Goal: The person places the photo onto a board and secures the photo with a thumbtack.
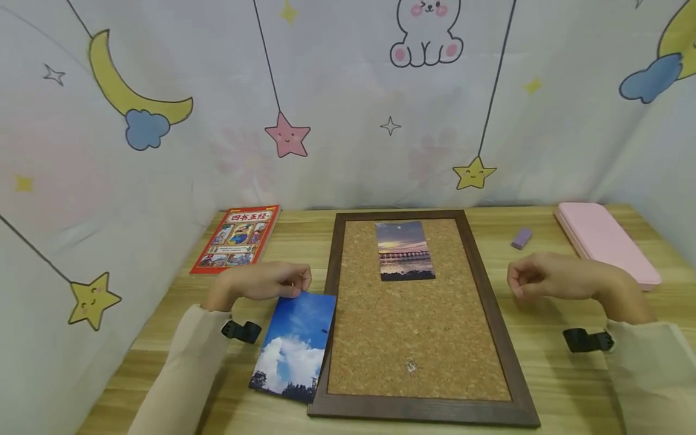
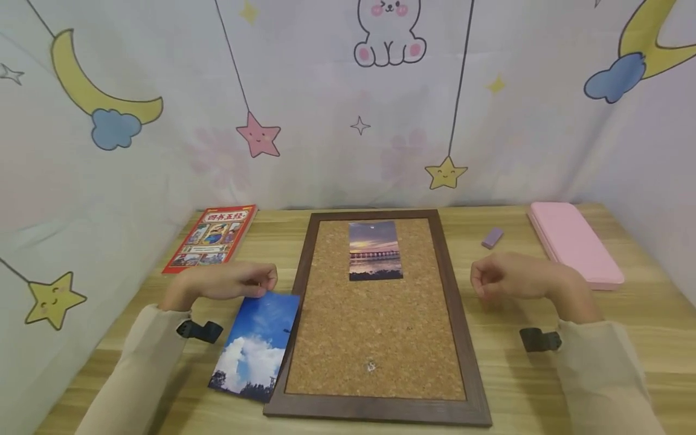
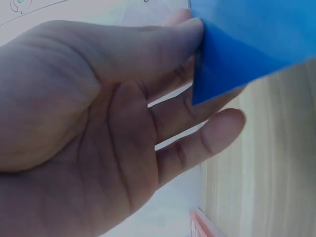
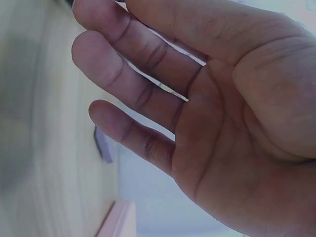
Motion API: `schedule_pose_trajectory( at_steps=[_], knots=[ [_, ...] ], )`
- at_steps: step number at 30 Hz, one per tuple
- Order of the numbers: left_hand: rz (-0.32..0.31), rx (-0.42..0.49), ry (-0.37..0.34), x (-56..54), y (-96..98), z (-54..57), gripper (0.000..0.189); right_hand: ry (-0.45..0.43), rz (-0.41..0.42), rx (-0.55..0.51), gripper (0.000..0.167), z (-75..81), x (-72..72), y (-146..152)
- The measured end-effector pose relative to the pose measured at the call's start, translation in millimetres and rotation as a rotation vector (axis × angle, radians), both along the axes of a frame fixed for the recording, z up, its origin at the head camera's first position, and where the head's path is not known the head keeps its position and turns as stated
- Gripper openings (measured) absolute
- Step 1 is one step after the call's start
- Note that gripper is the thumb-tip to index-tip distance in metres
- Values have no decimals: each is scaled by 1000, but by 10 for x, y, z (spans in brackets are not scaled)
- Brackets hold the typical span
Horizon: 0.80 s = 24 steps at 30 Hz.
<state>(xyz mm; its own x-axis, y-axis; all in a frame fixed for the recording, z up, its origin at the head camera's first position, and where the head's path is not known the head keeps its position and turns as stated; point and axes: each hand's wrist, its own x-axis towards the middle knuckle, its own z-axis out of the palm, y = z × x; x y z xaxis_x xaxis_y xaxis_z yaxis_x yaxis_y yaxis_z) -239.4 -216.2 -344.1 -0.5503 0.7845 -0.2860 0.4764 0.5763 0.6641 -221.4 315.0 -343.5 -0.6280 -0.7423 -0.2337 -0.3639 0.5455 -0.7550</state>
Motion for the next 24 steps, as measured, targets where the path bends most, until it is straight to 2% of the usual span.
schedule_pose_trajectory(
  at_steps=[8,17,24],
  knots=[
    [-18,28,35,-77,201,52,8,30,20,-25,8,109,-96,-127],
    [-69,58,1,-88,444,61,5,8,34,-61,8,170,-178,-404],
    [-84,88,8,-152,594,45,4,70,20,-29,7,237,-266,-635]
  ],
)
